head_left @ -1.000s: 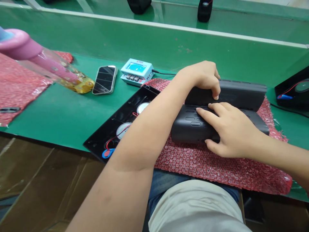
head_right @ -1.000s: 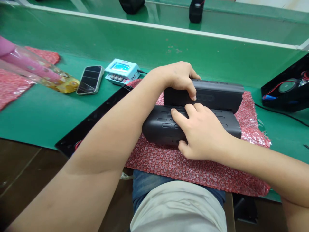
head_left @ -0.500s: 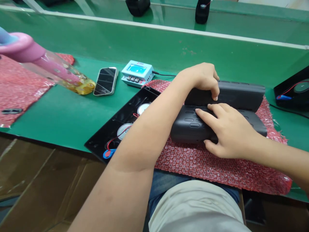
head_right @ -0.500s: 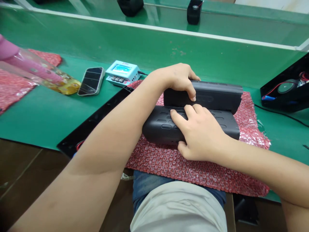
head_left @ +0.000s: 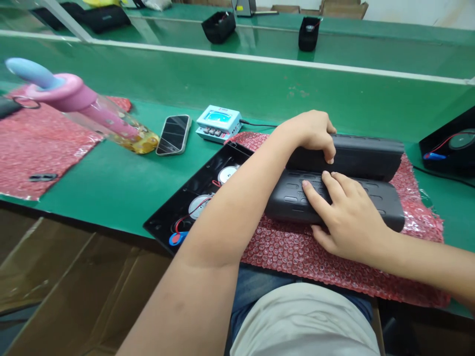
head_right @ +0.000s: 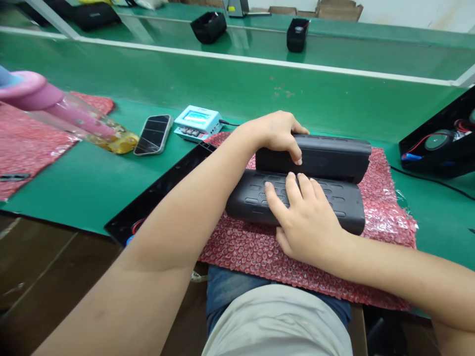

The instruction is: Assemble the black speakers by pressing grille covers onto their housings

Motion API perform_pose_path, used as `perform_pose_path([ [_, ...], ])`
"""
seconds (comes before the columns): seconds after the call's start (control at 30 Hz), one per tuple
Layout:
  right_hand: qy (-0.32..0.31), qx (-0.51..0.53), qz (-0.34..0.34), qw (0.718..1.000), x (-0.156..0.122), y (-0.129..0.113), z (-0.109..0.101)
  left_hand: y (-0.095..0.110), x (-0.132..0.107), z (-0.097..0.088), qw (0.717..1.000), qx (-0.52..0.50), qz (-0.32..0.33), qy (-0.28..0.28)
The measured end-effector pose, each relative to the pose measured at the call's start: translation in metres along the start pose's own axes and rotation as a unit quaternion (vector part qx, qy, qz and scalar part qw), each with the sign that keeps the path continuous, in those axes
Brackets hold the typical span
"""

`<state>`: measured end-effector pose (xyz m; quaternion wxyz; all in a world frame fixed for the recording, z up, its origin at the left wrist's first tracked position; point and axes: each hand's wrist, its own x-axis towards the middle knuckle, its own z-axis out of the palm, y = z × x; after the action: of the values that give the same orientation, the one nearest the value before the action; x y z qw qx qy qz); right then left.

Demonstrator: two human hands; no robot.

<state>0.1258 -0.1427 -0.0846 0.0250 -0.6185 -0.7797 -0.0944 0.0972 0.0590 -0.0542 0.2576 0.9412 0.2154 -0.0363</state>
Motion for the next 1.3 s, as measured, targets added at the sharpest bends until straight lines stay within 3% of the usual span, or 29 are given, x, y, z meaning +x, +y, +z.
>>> perform_pose_path([
  [0.17,0.002,0.003,-0.012,1.000,0.000,0.005,0.002,-0.001,0.001,-0.001,1.000,0.008,0.006,-0.003],
  [0.37,-0.007,0.026,-0.029,0.999,0.006,0.014,0.004,-0.007,0.009,-0.004,0.998,0.027,0.005,-0.050],
  [0.53,0.001,0.039,-0.016,0.999,0.006,0.009,0.009,-0.010,0.024,-0.014,0.984,0.031,-0.015,-0.173],
  [0.7,0.058,0.043,-0.005,0.997,0.004,0.000,0.018,-0.012,0.040,-0.021,0.964,0.034,-0.016,-0.263],
  [0.8,0.137,0.015,0.000,0.991,0.006,-0.007,0.029,-0.013,0.038,-0.020,0.965,0.024,-0.002,-0.263],
  [0.93,0.299,-0.058,0.026,0.952,0.017,-0.013,0.047,-0.007,0.023,-0.014,0.975,0.058,-0.014,-0.212],
  [1.03,0.372,-0.098,0.061,0.921,0.027,-0.014,0.058,0.002,0.011,-0.008,0.983,0.127,-0.005,-0.133],
  [1.1,0.406,-0.122,0.075,0.902,0.032,-0.015,0.065,0.006,0.007,-0.009,0.973,0.223,0.047,-0.038],
  [1.2,0.409,-0.147,0.080,0.897,0.039,-0.017,0.080,0.003,0.016,-0.027,0.914,0.346,0.153,0.146],
  [1.27,0.405,-0.152,0.079,0.898,0.045,-0.020,0.094,-0.003,0.035,-0.050,0.898,0.304,0.162,0.274],
  [1.3,0.409,-0.154,0.080,0.896,0.049,-0.023,0.102,-0.006,0.048,-0.062,0.903,0.232,0.130,0.339],
])
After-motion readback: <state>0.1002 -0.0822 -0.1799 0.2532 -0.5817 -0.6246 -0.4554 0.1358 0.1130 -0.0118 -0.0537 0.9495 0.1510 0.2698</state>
